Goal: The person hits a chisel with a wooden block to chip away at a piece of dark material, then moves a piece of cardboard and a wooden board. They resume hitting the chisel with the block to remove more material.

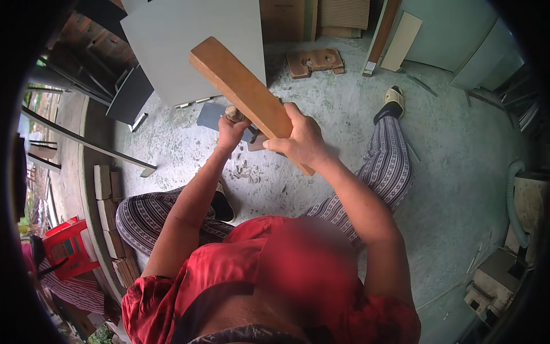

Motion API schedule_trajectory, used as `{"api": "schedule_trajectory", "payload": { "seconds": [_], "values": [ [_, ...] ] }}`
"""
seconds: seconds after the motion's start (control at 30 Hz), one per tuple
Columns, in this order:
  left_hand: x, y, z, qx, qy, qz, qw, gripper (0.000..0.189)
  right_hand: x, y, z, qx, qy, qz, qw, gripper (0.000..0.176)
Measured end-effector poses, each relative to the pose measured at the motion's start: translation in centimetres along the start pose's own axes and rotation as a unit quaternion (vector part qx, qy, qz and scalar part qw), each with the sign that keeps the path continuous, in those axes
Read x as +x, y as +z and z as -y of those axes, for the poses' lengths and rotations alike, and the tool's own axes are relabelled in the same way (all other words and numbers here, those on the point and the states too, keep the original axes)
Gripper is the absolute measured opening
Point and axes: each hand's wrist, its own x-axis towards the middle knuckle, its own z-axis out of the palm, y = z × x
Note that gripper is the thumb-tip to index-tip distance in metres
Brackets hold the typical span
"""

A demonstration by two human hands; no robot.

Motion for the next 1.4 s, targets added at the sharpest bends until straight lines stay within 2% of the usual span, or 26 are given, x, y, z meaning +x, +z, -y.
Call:
{"api": "schedule_trajectory", "payload": {
  "seconds": [0.03, 0.1, 0.23, 0.3, 0.33, 0.4, 0.43, 0.5, 0.53, 0.6, 0.67, 0.73, 0.77, 0.8, 0.87, 0.93, 1.0, 1.07, 1.1, 1.2, 1.33, 1.37, 1.4],
  "values": [
    [0.0, 0.2, 0.1, -0.002, -0.001, 0.001, 1.0, 0.022, -0.2, -0.1, 0.3, -0.002, 0.002, 0.0, 1.0, 0.064],
    [0.3, 0.2, 0.4, 0.028, 0.003, 0.012, 1.0, 0.022, -0.6, -0.1, 1.3, 0.058, -0.069, -0.021, 0.996, 0.065],
    [0.5, 0.3, 0.8, 0.052, 0.002, 0.022, 0.998, 0.023, -0.9, 0.4, 1.1, 0.08, -0.124, -0.058, 0.987, 0.061],
    [0.4, 0.3, 0.5, 0.043, 0.005, 0.026, 0.999, 0.024, -1.1, 0.4, -0.6, -0.082, -0.011, 0.007, 0.997, 0.062],
    [0.4, 0.4, 0.7, 0.043, 0.006, 0.028, 0.999, 0.024, -1.0, 0.4, -1.3, -0.082, -0.011, 0.005, 0.997, 0.062],
    [0.4, 0.4, 0.7, 0.015, 0.008, 0.034, 0.999, 0.023, -0.5, 0.4, -1.8, -0.169, 0.088, 0.082, 0.978, 0.062],
    [0.6, 0.4, 0.6, 0.015, 0.009, 0.033, 0.999, 0.023, -0.5, 0.3, -1.4, -0.17, 0.086, 0.082, 0.978, 0.062],
    [0.4, 0.6, 0.6, 0.052, 0.036, 0.015, 0.998, 0.019, -1.0, 0.0, -0.2, -0.034, -0.01, 0.023, 0.999, 0.061],
    [0.5, 0.5, 1.1, 0.051, 0.035, 0.013, 0.998, 0.019, -1.0, -0.2, 0.7, -0.035, -0.009, 0.025, 0.999, 0.061],
    [0.8, 0.3, 1.7, 0.048, 0.006, 0.033, 0.998, 0.018, -1.0, -0.3, 2.2, 0.063, -0.124, -0.069, 0.988, 0.06],
    [0.8, 0.2, 1.8, 0.059, 0.005, 0.031, 0.998, 0.018, -1.1, -0.2, 1.5, 0.076, -0.125, -0.071, 0.987, 0.059],
    [0.6, 0.1, 1.2, 0.068, 0.003, 0.032, 0.997, 0.019, -1.1, 0.3, -0.6, -0.062, -0.021, -0.004, 0.998, 0.057],
    [0.4, 0.1, 0.7, 0.087, -0.016, 0.042, 0.995, 0.019, -0.3, 0.2, -1.2, -0.177, 0.077, 0.086, 0.977, 0.058],
    [0.3, 0.0, 0.2, 0.106, -0.035, 0.05, 0.992, 0.02, -0.1, 0.5, -1.7, -0.178, 0.077, 0.083, 0.978, 0.058],
    [0.8, -0.5, 2.9, 0.066, -0.03, 0.051, 0.996, 0.018, 0.4, 1.2, -2.4, -0.167, 0.119, 0.081, 0.975, 0.06],
    [0.1, -0.5, 1.9, 0.046, -0.041, 0.025, 0.998, 0.017, 0.6, 0.8, -2.0, -0.147, 0.118, 0.079, 0.979, 0.061],
    [0.4, -0.9, 1.0, 0.082, -0.027, 0.039, 0.996, 0.013, 0.5, -0.1, -1.5, -0.073, 0.07, 0.037, 0.994, 0.057],
    [0.8, -1.2, 0.2, 0.019, -0.06, 0.039, 0.997, 0.01, 0.3, -1.0, -0.8, -0.047, 0.05, 0.017, 0.998, 0.058],
    [0.8, -1.5, -0.6, 0.038, -0.045, 0.036, 0.998, 0.012, 0.3, -1.1, -0.6, -0.018, 0.027, -0.004, 0.999, 0.059],
    [0.1, -2.0, -1.5, 0.106, -0.053, 0.001, 0.993, 0.014, 0.2, -0.9, -0.6, 0.01, 0.02, -0.011, 1.0, 0.061],
    [-0.2, -2.1, -0.9, 0.101, -0.076, 0.0, 0.992, 0.017, -0.1, -0.7, -0.2, -0.012, 0.042, 0.011, 0.999, 0.061],
    [-0.1, -2.0, -0.4, 0.101, -0.076, -0.001, 0.992, 0.017, -0.3, -0.5, 0.0, 0.009, -0.009, -0.007, 1.0, 0.061],
    [-0.2, -1.7, 0.1, 0.081, -0.04, -0.015, 0.996, 0.018, -0.5, -0.2, 0.4, 0.032, -0.061, -0.024, 0.997, 0.062]
  ]
}}
